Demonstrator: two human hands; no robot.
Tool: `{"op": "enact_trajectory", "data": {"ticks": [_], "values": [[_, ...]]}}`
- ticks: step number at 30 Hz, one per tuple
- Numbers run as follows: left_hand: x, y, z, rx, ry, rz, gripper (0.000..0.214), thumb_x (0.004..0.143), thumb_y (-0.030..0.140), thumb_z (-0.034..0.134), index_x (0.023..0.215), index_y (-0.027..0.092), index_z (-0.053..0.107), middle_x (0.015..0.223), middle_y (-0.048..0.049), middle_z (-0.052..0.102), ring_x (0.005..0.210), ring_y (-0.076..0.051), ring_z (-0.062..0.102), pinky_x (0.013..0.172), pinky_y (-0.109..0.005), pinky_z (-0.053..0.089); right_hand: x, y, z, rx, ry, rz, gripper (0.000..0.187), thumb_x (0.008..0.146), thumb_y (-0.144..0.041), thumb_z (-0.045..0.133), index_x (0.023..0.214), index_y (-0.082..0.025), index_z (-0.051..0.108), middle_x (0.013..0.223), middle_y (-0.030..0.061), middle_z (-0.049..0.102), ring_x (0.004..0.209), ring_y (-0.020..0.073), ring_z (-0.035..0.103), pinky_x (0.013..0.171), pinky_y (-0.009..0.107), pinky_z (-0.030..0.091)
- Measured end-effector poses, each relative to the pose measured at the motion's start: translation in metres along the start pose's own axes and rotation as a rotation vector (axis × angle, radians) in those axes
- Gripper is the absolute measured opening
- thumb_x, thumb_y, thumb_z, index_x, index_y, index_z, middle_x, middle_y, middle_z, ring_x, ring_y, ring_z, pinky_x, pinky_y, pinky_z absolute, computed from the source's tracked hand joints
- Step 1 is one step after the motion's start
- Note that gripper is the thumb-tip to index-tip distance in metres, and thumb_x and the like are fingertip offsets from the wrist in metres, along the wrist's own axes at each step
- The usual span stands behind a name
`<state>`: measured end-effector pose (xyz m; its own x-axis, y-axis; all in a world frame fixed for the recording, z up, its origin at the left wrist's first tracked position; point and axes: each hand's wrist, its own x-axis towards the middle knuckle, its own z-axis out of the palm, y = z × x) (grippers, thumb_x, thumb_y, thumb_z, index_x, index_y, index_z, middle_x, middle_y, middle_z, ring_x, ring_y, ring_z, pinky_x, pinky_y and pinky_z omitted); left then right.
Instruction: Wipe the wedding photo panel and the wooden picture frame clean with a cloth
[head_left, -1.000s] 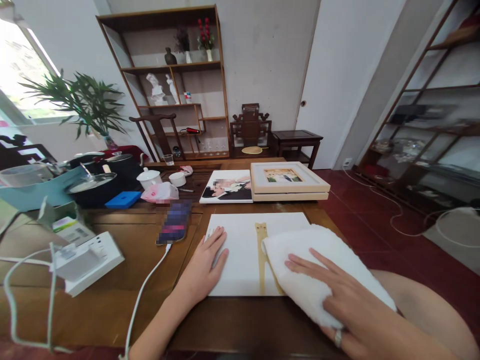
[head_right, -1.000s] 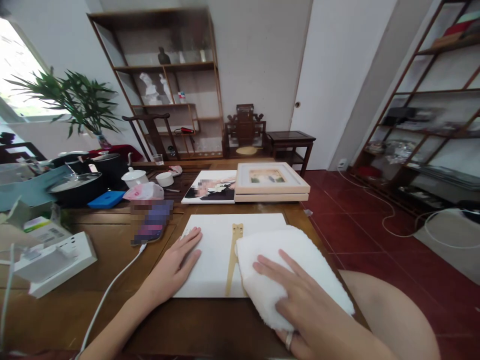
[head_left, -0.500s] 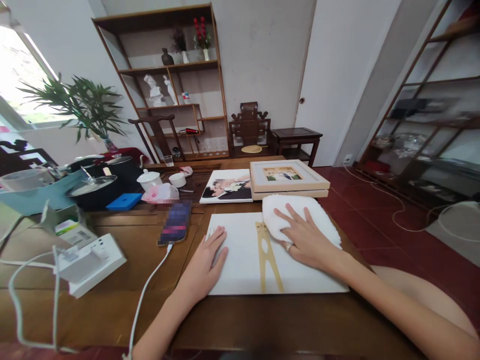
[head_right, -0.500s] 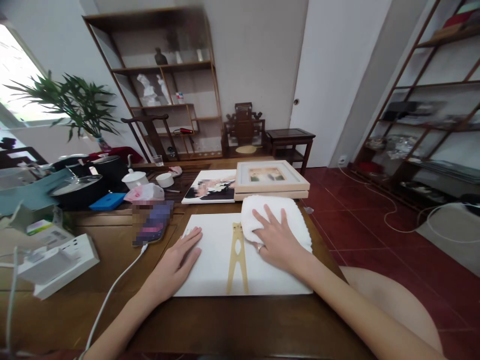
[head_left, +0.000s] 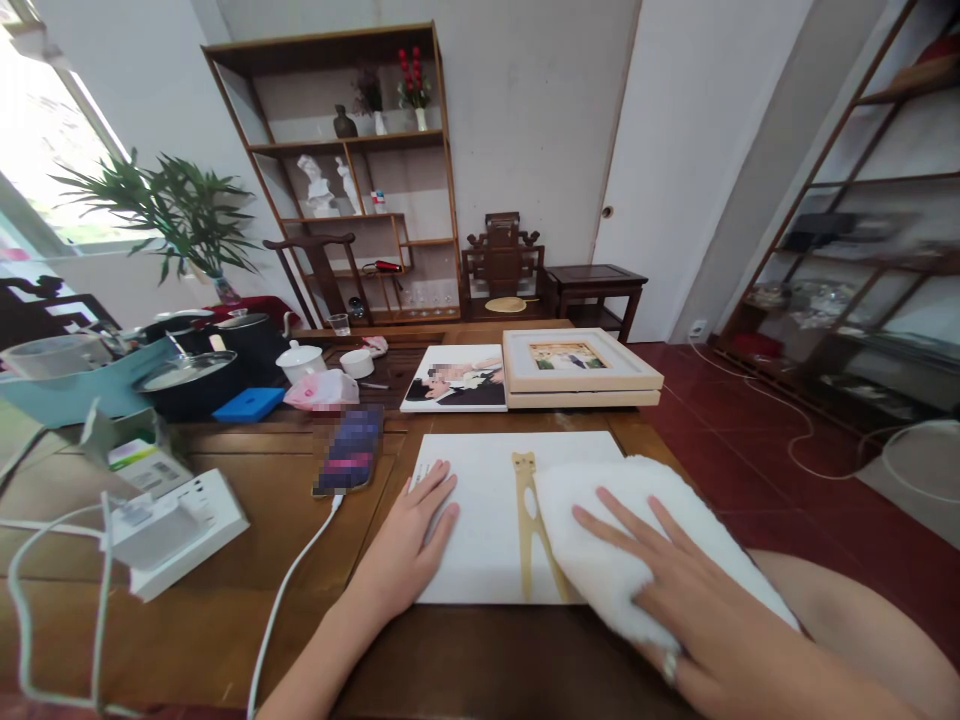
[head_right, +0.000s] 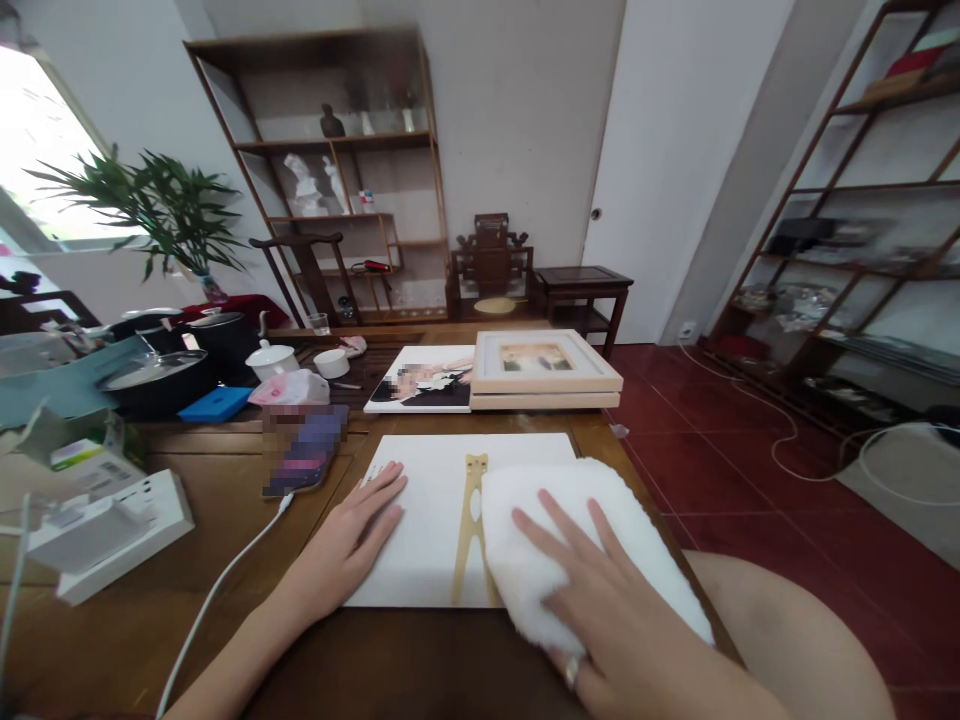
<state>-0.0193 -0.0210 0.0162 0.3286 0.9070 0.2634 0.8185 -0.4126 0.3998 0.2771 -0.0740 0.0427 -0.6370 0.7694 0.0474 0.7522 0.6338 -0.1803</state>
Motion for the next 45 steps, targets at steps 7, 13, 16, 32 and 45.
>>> {"op": "enact_trajectory", "data": {"ticks": [7,13,16,32,45], "values": [[-0.001,-0.001,-0.001,-0.021,0.001,-0.027,0.039,0.091,0.030,0.038,0.125,0.016,0.052,0.137,-0.0108,0.044,0.130,-0.024,0.035,0.107,-0.048,0.028,0.079,0.047,-0.008,0.067,0.116,0.029,0.040,0.089,-0.044,0.037,0.078,-0.018,0.065,0.143,0.0054,0.033,0.135,0.0282,0.011,0.108,0.058,0.007],[0.000,-0.001,0.000,-0.012,0.028,-0.007,0.037,0.090,0.028,0.040,0.123,0.019,0.053,0.136,-0.0097,0.046,0.129,-0.024,0.036,0.107,-0.049,0.028,0.066,0.039,-0.007,0.077,0.137,0.020,0.039,0.091,-0.040,0.036,0.085,-0.017,0.067,0.142,0.0053,0.035,0.135,0.0269,0.013,0.110,0.056,0.009],[-0.001,-0.003,0.002,0.006,0.026,-0.008,0.040,0.091,0.029,0.038,0.127,0.017,0.049,0.137,-0.0115,0.044,0.130,-0.024,0.035,0.107,-0.050,0.028,0.032,0.018,-0.005,0.030,0.073,0.008,0.035,0.091,-0.036,0.037,0.080,-0.020,0.066,0.142,0.0009,0.033,0.135,0.0280,0.010,0.109,0.059,0.009],[0.001,0.000,0.000,0.054,-0.019,-0.016,0.042,0.091,0.031,0.034,0.127,0.013,0.049,0.138,-0.0120,0.042,0.131,-0.023,0.033,0.108,-0.047,0.027,0.084,0.032,-0.013,0.180,0.092,0.161,0.050,0.093,-0.047,0.026,0.112,-0.015,0.060,0.143,0.0086,0.033,0.135,0.0257,0.014,0.111,0.050,0.012],[-0.001,-0.006,0.006,0.032,0.004,0.002,0.042,0.091,0.030,0.036,0.127,0.013,0.049,0.138,-0.0115,0.043,0.131,-0.024,0.033,0.108,-0.048,0.027,0.040,-0.044,0.020,0.131,-0.004,-0.212,0.020,0.079,-0.017,0.051,0.068,-0.020,0.067,0.141,0.0032,0.038,0.133,0.0367,0.016,0.103,0.066,0.010]]}}
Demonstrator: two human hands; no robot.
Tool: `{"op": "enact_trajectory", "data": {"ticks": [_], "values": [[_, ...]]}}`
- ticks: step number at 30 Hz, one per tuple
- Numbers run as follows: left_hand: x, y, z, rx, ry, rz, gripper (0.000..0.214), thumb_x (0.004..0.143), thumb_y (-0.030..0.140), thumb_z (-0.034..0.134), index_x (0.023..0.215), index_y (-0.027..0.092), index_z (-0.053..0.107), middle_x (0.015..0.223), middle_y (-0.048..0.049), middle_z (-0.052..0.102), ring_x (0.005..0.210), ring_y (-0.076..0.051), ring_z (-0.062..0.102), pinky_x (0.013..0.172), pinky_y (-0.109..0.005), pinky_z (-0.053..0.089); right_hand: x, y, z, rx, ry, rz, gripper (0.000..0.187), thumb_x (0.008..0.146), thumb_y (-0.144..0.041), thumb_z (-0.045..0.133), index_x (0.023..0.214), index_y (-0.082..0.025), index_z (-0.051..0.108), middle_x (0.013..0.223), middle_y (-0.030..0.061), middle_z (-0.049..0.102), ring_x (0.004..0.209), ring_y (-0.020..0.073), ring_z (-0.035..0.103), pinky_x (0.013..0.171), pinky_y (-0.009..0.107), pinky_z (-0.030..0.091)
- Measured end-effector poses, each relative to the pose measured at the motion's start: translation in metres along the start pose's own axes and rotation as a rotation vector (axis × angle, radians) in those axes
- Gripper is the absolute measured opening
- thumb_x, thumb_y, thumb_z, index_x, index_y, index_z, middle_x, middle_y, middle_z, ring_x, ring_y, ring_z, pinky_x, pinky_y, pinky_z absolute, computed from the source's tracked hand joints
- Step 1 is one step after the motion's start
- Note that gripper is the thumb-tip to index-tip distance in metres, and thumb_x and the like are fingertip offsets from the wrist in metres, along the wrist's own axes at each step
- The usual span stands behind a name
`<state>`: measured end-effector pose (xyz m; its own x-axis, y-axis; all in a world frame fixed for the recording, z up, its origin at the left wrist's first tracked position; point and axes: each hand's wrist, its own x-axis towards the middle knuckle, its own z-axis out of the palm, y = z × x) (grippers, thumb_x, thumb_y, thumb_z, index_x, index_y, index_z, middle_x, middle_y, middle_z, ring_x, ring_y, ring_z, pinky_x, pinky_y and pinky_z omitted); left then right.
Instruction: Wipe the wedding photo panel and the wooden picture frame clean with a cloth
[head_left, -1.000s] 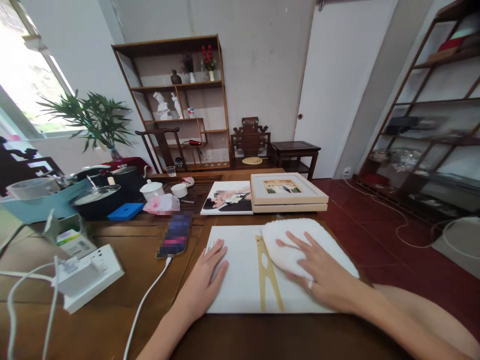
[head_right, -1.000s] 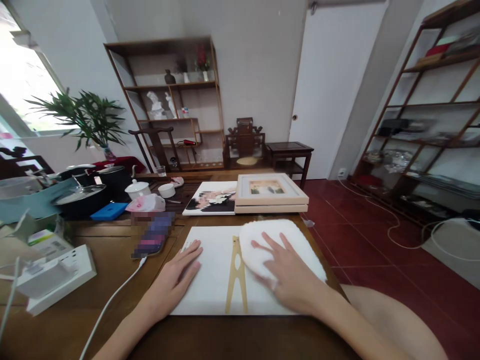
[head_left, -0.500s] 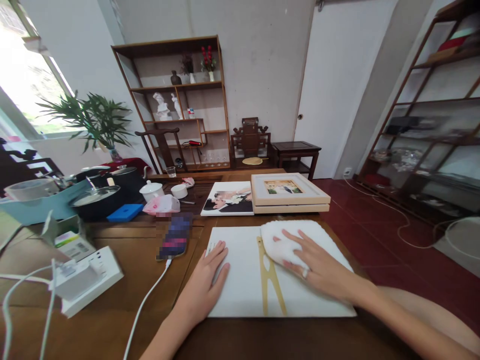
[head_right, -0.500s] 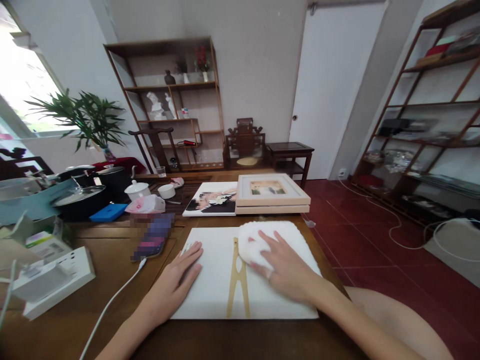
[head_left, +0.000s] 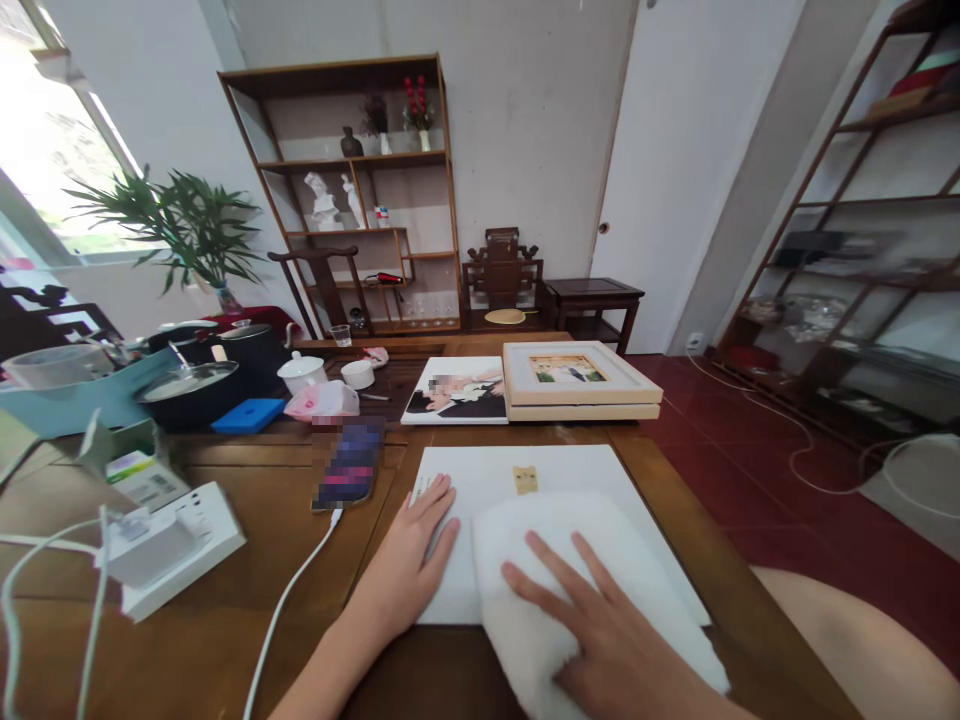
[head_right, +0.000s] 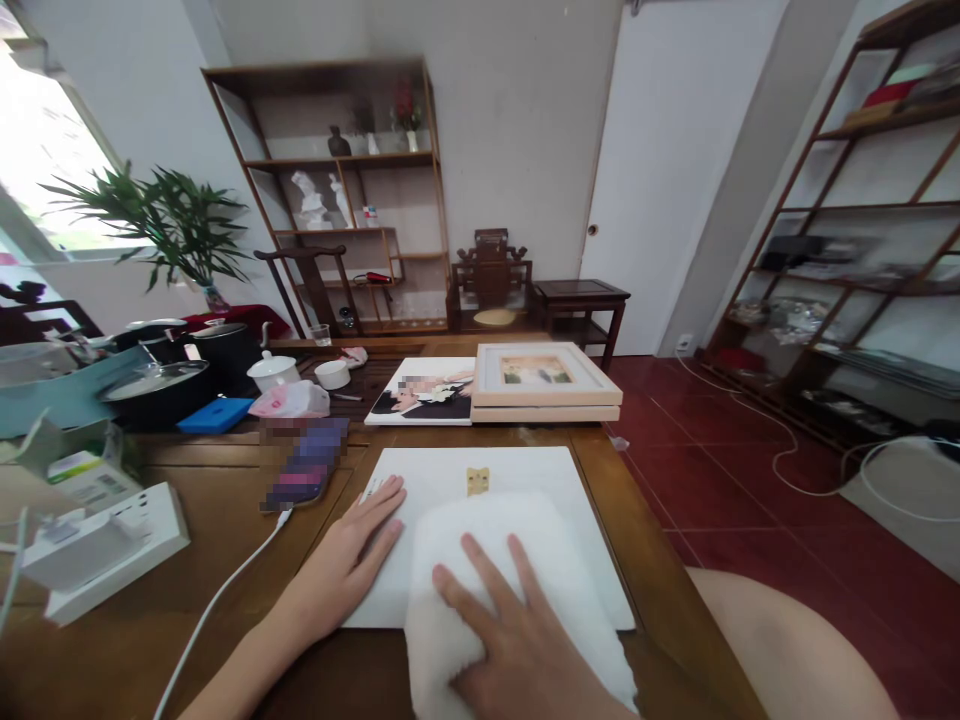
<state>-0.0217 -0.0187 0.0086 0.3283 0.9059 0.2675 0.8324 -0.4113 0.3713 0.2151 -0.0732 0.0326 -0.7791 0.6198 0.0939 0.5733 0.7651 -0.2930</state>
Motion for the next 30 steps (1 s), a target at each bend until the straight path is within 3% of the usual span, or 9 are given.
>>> {"op": "enact_trajectory", "data": {"ticks": [3,6,11,15,21,24,26,30], "values": [[0.000,0.000,0.000,-0.015,0.004,-0.003,0.041,0.091,0.030,0.036,0.126,0.014,0.049,0.138,-0.0111,0.043,0.131,-0.024,0.033,0.108,-0.048,0.027,0.006,0.014,-0.012,0.027,0.061,0.039,0.023,0.086,-0.028,0.048,0.076,-0.017,0.066,0.140,0.0085,0.039,0.134,0.0311,0.017,0.107,0.059,0.011],[0.001,0.001,0.000,-0.023,-0.003,-0.011,0.041,0.091,0.030,0.036,0.126,0.014,0.049,0.138,-0.0114,0.043,0.131,-0.024,0.033,0.108,-0.048,0.026,0.029,0.039,-0.023,0.070,0.143,0.173,0.038,0.092,-0.040,0.036,0.092,-0.013,0.064,0.136,0.0152,0.043,0.134,0.0246,0.019,0.110,0.051,0.011],[0.001,0.002,-0.003,-0.043,-0.005,-0.017,0.040,0.091,0.030,0.036,0.126,0.014,0.050,0.137,-0.0116,0.044,0.131,-0.024,0.034,0.108,-0.048,0.027,0.075,0.068,-0.025,-0.005,0.189,0.260,0.045,0.094,-0.041,0.031,0.101,-0.010,0.062,0.121,0.0181,0.057,0.132,0.0264,0.025,0.108,0.052,0.012],[0.000,0.002,-0.003,-0.037,-0.005,-0.018,0.041,0.091,0.029,0.036,0.126,0.014,0.049,0.137,-0.0117,0.044,0.131,-0.024,0.034,0.108,-0.048,0.026,0.077,0.057,-0.024,-0.114,0.164,0.209,0.034,0.090,-0.028,0.038,0.101,-0.009,0.063,0.125,0.0213,0.053,0.130,0.0309,0.029,0.106,0.054,0.016],[0.000,0.002,-0.001,-0.040,0.010,-0.003,0.040,0.091,0.028,0.036,0.126,0.014,0.050,0.137,-0.0120,0.045,0.131,-0.024,0.034,0.108,-0.048,0.027,0.032,0.008,-0.005,-0.135,0.054,0.016,0.019,0.074,-0.027,0.060,0.083,-0.013,0.069,0.140,0.0178,0.036,0.131,0.0406,0.019,0.105,0.062,0.011],[0.001,0.003,-0.002,-0.031,-0.006,-0.002,0.040,0.092,0.026,0.033,0.126,0.013,0.050,0.137,-0.0124,0.044,0.131,-0.023,0.033,0.108,-0.049,0.026,0.016,-0.010,0.007,-0.116,0.031,-0.014,0.018,0.079,-0.025,0.054,0.083,-0.016,0.069,0.138,0.0140,0.041,0.129,0.0395,0.025,0.103,0.062,0.020],[0.002,0.004,-0.002,-0.026,-0.016,-0.002,0.040,0.092,0.025,0.032,0.125,0.013,0.050,0.138,-0.0122,0.043,0.131,-0.023,0.033,0.108,-0.049,0.026,0.013,-0.013,0.009,-0.083,0.032,-0.022,0.020,0.081,-0.023,0.050,0.089,-0.018,0.069,0.134,0.0103,0.047,0.128,0.0355,0.031,0.104,0.059,0.024],[0.002,0.003,-0.003,-0.020,-0.021,-0.007,0.041,0.092,0.025,0.030,0.127,0.012,0.049,0.138,-0.0122,0.043,0.132,-0.022,0.033,0.108,-0.049,0.026,0.029,0.005,-0.004,-0.038,0.110,-0.011,0.019,0.080,-0.029,0.053,0.086,-0.018,0.067,0.138,0.0097,0.042,0.132,0.0308,0.024,0.108,0.055,0.013]]}}
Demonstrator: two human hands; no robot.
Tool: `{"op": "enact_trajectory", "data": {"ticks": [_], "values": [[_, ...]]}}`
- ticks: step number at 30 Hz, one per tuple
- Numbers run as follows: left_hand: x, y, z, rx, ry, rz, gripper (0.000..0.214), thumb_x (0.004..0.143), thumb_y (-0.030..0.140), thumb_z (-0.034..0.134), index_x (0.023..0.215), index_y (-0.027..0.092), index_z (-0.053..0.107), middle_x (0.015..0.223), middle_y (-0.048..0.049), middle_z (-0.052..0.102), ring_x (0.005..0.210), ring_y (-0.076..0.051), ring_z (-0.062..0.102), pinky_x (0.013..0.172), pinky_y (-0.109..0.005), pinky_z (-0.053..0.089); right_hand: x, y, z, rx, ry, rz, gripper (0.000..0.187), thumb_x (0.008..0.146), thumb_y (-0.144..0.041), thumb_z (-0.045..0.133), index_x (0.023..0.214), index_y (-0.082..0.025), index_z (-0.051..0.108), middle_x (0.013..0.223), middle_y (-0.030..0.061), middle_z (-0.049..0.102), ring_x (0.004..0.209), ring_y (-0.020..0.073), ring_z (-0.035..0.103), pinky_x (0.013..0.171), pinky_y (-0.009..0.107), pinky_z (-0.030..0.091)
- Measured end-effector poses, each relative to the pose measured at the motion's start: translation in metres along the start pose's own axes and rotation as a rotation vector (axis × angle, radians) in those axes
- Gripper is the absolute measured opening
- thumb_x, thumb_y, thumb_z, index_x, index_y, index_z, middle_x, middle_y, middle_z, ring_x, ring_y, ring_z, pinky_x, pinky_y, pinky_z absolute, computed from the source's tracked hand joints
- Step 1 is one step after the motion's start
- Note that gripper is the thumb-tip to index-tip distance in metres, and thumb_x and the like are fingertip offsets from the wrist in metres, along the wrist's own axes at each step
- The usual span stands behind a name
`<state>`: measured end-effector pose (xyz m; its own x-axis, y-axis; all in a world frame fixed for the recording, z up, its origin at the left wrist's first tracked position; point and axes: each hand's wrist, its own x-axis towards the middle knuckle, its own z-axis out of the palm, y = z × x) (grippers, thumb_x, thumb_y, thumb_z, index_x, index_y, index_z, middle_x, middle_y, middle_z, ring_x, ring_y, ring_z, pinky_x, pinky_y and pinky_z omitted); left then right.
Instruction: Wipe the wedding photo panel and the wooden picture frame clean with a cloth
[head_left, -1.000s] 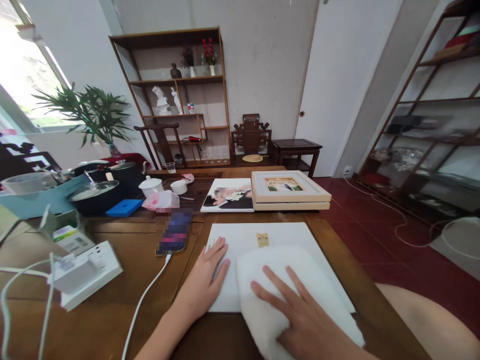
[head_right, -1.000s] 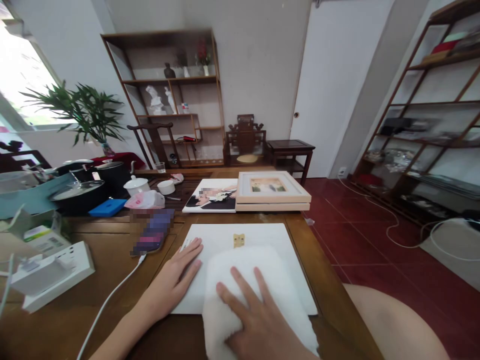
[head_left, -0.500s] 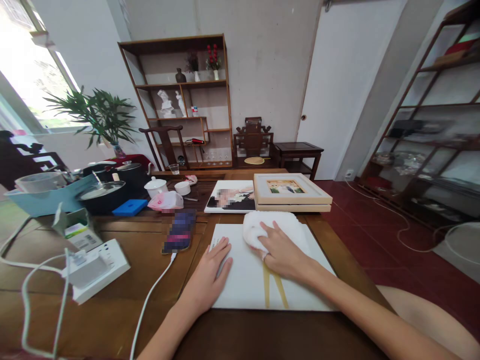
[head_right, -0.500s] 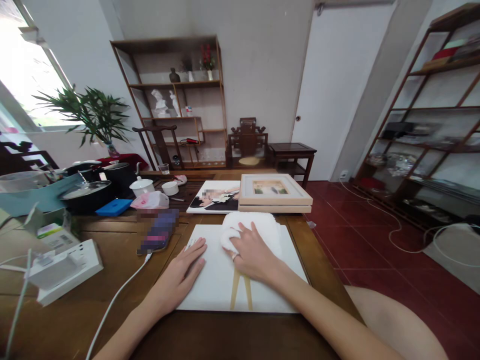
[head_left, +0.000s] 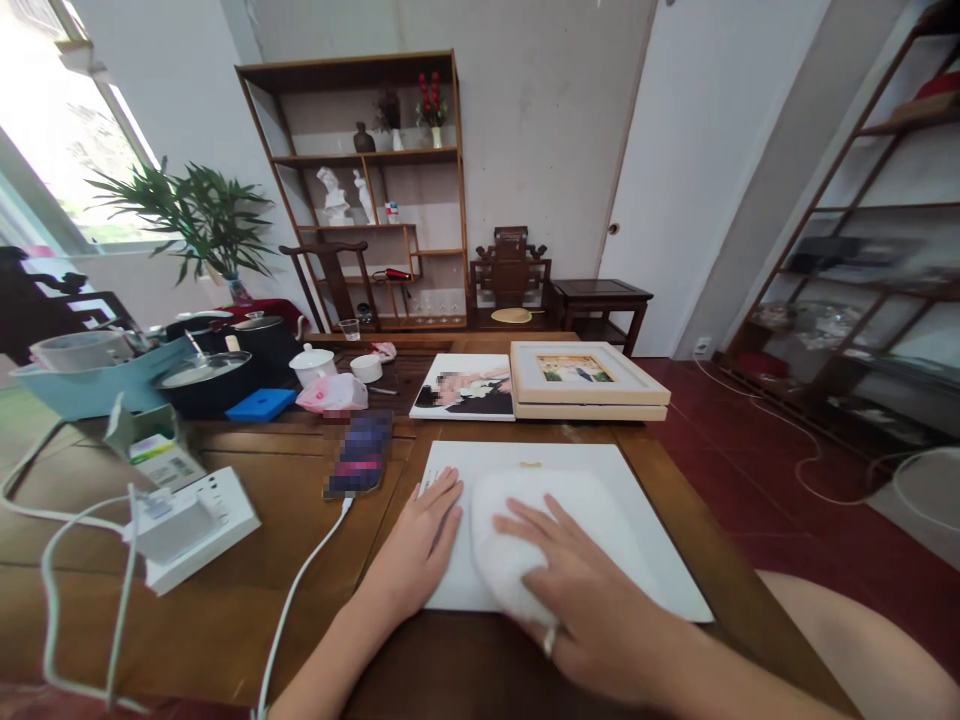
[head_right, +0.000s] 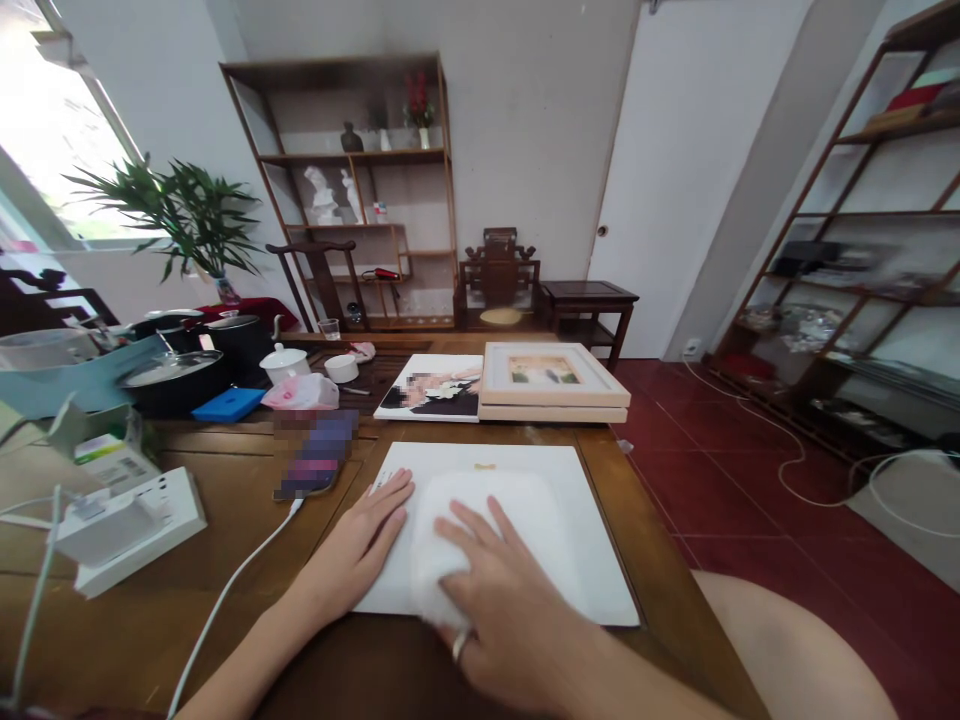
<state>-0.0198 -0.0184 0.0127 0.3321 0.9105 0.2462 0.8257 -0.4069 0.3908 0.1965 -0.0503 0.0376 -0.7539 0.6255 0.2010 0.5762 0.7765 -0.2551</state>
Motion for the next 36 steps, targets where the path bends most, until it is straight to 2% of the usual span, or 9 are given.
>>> {"op": "enact_trajectory", "data": {"ticks": [5,9,15,19,21,25,28,31,36], "values": [[-0.001,0.000,0.000,-0.010,0.006,-0.001,0.040,0.093,0.024,0.031,0.126,0.014,0.049,0.137,-0.0112,0.044,0.131,-0.022,0.034,0.108,-0.048,0.027,0.048,0.037,-0.006,-0.057,0.045,0.122,0.031,0.089,-0.035,0.042,0.094,-0.015,0.066,0.138,0.0134,0.041,0.133,0.0302,0.020,0.106,0.055,0.012],[-0.001,0.001,-0.001,-0.041,0.029,0.002,0.038,0.093,0.024,0.031,0.124,0.017,0.052,0.137,-0.0098,0.045,0.130,-0.022,0.036,0.107,-0.048,0.028,0.066,0.037,-0.003,-0.137,0.031,0.145,0.030,0.086,-0.028,0.045,0.102,-0.013,0.064,0.138,0.0165,0.040,0.133,0.0337,0.019,0.105,0.058,0.010],[-0.001,0.002,-0.003,-0.098,0.032,0.018,0.038,0.093,0.023,0.030,0.125,0.019,0.051,0.136,-0.0085,0.045,0.130,-0.021,0.035,0.107,-0.049,0.028,0.033,-0.013,0.001,-0.131,-0.115,-0.013,0.025,0.076,-0.030,0.057,0.092,-0.015,0.069,0.144,0.0179,0.029,0.133,0.0390,0.013,0.105,0.061,0.004],[-0.001,0.001,-0.002,-0.098,0.040,-0.002,0.038,0.093,0.024,0.030,0.121,0.017,0.055,0.135,-0.0097,0.047,0.130,-0.022,0.036,0.108,-0.048,0.027,0.007,-0.029,0.003,-0.066,-0.222,-0.078,0.017,0.069,-0.030,0.064,0.077,-0.016,0.070,0.145,0.0153,0.026,0.132,0.0405,0.015,0.105,0.060,0.010],[-0.001,0.001,-0.001,-0.094,0.037,-0.019,0.038,0.093,0.025,0.030,0.121,0.016,0.055,0.136,-0.0099,0.046,0.130,-0.022,0.036,0.108,-0.048,0.026,0.002,-0.024,0.003,-0.028,-0.190,-0.060,0.017,0.069,-0.029,0.063,0.079,-0.017,0.070,0.144,0.0123,0.029,0.133,0.0360,0.017,0.108,0.055,0.011],[-0.001,0.000,0.000,-0.091,0.015,-0.037,0.041,0.093,0.026,0.029,0.127,0.015,0.049,0.138,-0.0099,0.043,0.131,-0.022,0.033,0.109,-0.048,0.024,0.015,0.006,-0.001,-0.025,0.004,0.086,0.022,0.077,-0.024,0.052,0.090,-0.017,0.068,0.140,0.0095,0.039,0.134,0.0254,0.021,0.110,0.046,0.010],[-0.003,0.001,-0.002,-0.114,0.026,-0.037,0.044,0.094,0.028,0.028,0.135,0.016,0.039,0.143,-0.0085,0.036,0.134,-0.020,0.028,0.109,-0.046,0.024,0.039,0.025,-0.004,-0.081,0.045,0.193,0.028,0.082,-0.024,0.044,0.098,-0.013,0.066,0.137,0.0140,0.043,0.133,0.0263,0.023,0.109,0.048,0.012],[-0.005,0.002,-0.004,-0.163,0.066,-0.015,0.046,0.095,0.029,0.027,0.140,0.021,0.029,0.145,-0.0057,0.030,0.134,-0.020,0.026,0.109,-0.043,0.024,0.056,0.025,-0.004,-0.113,0.056,0.247,0.030,0.084,-0.026,0.042,0.099,-0.014,0.066,0.137,0.0149,0.042,0.133,0.0290,0.022,0.107,0.052,0.012],[-0.005,0.001,-0.004,-0.223,0.121,-0.003,0.047,0.095,0.031,0.025,0.140,0.020,0.029,0.146,-0.0043,0.029,0.135,-0.019,0.025,0.110,-0.040,0.023,0.047,-0.006,-0.003,-0.018,-0.064,-0.068,0.025,0.076,-0.027,0.053,0.093,-0.016,0.068,0.140,0.0120,0.039,0.134,0.0279,0.020,0.109,0.050,0.004]]}}
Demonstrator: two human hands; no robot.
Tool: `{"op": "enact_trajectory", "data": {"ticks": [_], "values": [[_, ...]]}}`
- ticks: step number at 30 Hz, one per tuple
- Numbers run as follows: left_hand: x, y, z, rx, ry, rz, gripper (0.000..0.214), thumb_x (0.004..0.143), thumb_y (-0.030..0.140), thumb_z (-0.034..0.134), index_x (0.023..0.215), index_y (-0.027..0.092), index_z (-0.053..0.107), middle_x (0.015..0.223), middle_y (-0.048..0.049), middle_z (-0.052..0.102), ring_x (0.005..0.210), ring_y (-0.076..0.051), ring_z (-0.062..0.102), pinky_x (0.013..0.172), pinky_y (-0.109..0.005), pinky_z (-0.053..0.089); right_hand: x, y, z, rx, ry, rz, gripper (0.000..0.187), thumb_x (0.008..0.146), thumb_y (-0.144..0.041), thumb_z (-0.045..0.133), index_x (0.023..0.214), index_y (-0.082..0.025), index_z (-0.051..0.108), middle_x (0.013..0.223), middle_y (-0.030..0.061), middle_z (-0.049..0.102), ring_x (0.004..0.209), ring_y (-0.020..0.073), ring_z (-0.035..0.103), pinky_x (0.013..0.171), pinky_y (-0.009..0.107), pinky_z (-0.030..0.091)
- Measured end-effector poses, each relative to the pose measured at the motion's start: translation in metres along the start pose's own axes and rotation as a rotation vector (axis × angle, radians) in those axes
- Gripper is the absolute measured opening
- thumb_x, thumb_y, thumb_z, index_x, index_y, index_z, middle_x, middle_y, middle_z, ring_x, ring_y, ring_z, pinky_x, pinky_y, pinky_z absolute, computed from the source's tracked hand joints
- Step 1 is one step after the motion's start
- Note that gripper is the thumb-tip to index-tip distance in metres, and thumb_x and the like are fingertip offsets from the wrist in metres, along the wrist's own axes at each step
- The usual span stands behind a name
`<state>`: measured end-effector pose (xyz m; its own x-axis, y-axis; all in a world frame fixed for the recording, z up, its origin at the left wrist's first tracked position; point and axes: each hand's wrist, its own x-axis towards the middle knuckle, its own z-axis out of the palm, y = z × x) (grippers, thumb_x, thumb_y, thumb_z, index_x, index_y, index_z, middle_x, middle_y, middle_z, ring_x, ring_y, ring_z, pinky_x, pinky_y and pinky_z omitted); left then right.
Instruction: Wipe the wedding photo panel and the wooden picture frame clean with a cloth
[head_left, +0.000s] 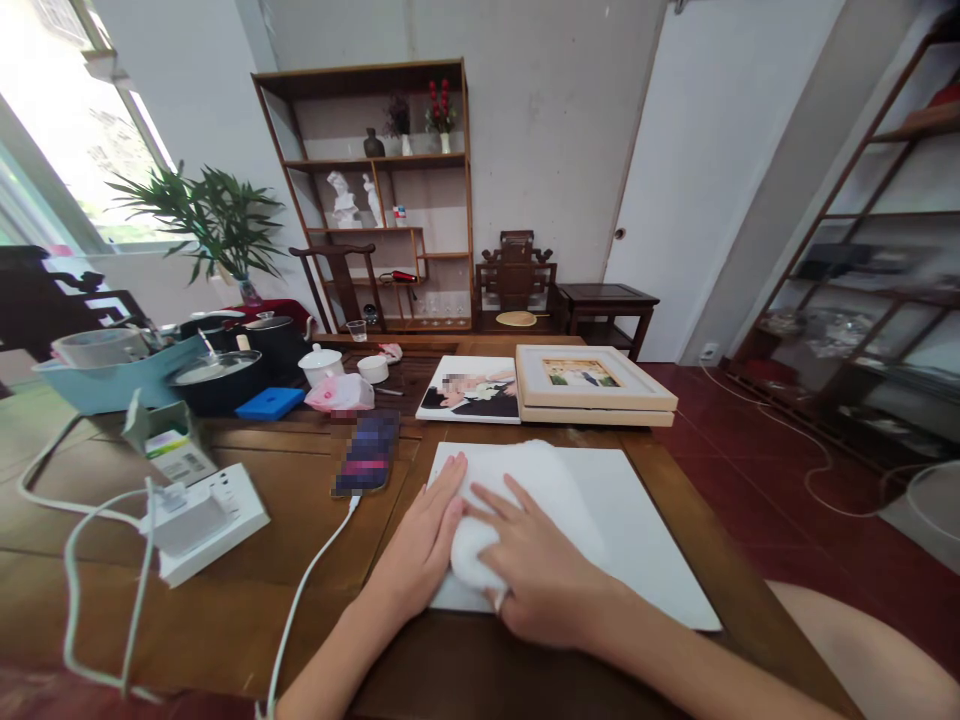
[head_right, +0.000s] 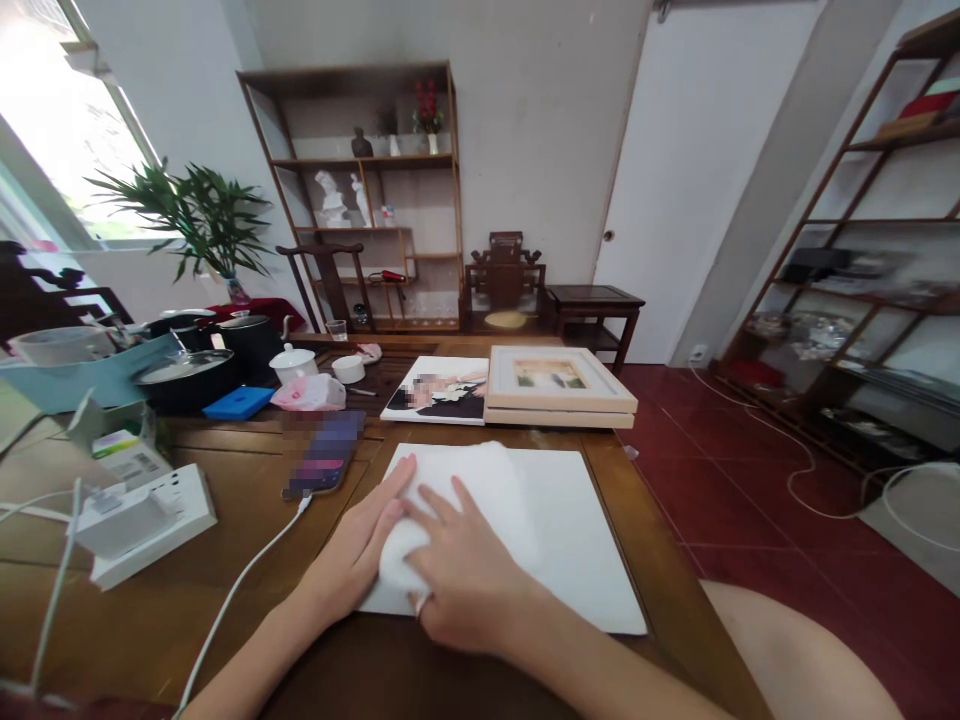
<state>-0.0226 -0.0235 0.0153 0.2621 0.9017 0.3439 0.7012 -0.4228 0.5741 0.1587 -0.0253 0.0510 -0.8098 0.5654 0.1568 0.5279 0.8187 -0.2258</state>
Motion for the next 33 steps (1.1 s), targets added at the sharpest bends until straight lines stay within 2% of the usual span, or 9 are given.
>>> {"op": "enact_trajectory", "data": {"ticks": [3,6,8,12,17,20,26,30,33], "values": [[0.000,-0.002,0.001,-0.008,0.036,-0.011,0.046,0.095,0.032,0.025,0.138,0.018,0.033,0.145,-0.0051,0.031,0.134,-0.019,0.026,0.110,-0.040,0.025,-0.017,-0.015,-0.009,0.059,-0.100,-0.191,0.024,0.073,-0.027,0.057,0.093,-0.019,0.068,0.142,0.0060,0.037,0.134,0.0231,0.019,0.111,0.042,0.000],[-0.001,-0.001,0.002,0.016,0.010,-0.032,0.046,0.095,0.032,0.023,0.137,0.018,0.035,0.143,-0.0059,0.034,0.133,-0.020,0.028,0.109,-0.042,0.026,-0.036,-0.018,-0.021,0.103,-0.233,-0.272,0.022,0.074,-0.027,0.055,0.092,-0.021,0.067,0.141,0.0033,0.039,0.133,0.0213,0.023,0.112,0.040,0.000],[-0.001,0.000,0.001,0.050,-0.033,-0.035,0.045,0.095,0.031,0.023,0.136,0.018,0.037,0.142,-0.0059,0.036,0.133,-0.020,0.029,0.109,-0.045,0.026,-0.046,-0.013,-0.026,0.125,-0.245,-0.206,0.022,0.077,-0.027,0.053,0.093,-0.021,0.066,0.136,0.0048,0.045,0.132,0.0193,0.026,0.112,0.038,0.004],[0.000,0.002,0.000,0.105,-0.112,0.020,0.041,0.094,0.030,0.029,0.131,0.022,0.044,0.137,-0.0051,0.043,0.130,-0.022,0.035,0.108,-0.049,0.023,-0.051,0.009,-0.024,0.101,-0.050,0.078,0.021,0.083,-0.026,0.048,0.089,-0.017,0.066,0.131,0.0118,0.050,0.129,0.0196,0.033,0.111,0.036,0.012],[0.001,0.003,0.000,0.109,-0.118,0.049,0.037,0.092,0.028,0.035,0.126,0.023,0.051,0.134,-0.0065,0.048,0.128,-0.023,0.039,0.107,-0.051,0.025,-0.015,0.040,-0.017,0.124,0.076,0.326,0.039,0.092,-0.040,0.033,0.096,-0.015,0.063,0.118,0.0129,0.060,0.122,0.0266,0.042,0.104,0.042,0.025],[0.001,0.001,0.001,0.116,-0.125,0.054,0.037,0.092,0.028,0.036,0.126,0.023,0.051,0.133,-0.0068,0.049,0.128,-0.023,0.039,0.108,-0.052,0.023,0.020,0.051,-0.015,0.172,0.110,0.392,0.040,0.092,-0.042,0.032,0.096,-0.016,0.062,0.109,0.0122,0.064,0.111,0.0281,0.050,0.097,0.041,0.031],[0.002,0.007,-0.002,0.103,-0.097,0.078,0.036,0.092,0.026,0.036,0.123,0.022,0.053,0.130,-0.0057,0.053,0.121,-0.024,0.048,0.104,-0.046,0.033,0.074,0.054,-0.018,0.248,0.043,0.253,0.041,0.091,-0.045,0.034,0.092,-0.016,0.062,0.103,0.0116,0.066,0.097,0.0264,0.057,0.081,0.034,0.040],[0.004,0.013,-0.006,0.108,-0.097,0.087,0.033,0.092,0.023,0.036,0.115,0.023,0.059,0.114,-0.0051,0.064,0.104,-0.023,0.059,0.098,-0.043,0.039,0.080,0.052,-0.024,0.302,-0.034,0.144,0.038,0.087,-0.048,0.041,0.090,-0.018,0.064,0.103,0.0077,0.066,0.096,0.0233,0.058,0.081,0.030,0.040],[0.003,0.012,-0.006,0.102,-0.103,0.095,0.034,0.092,0.023,0.035,0.119,0.022,0.057,0.122,-0.0059,0.060,0.112,-0.023,0.055,0.102,-0.043,0.036,0.075,0.058,-0.028,0.322,-0.034,0.163,0.040,0.088,-0.050,0.038,0.093,-0.018,0.063,0.105,0.0079,0.065,0.097,0.0234,0.057,0.082,0.032,0.040]]}}
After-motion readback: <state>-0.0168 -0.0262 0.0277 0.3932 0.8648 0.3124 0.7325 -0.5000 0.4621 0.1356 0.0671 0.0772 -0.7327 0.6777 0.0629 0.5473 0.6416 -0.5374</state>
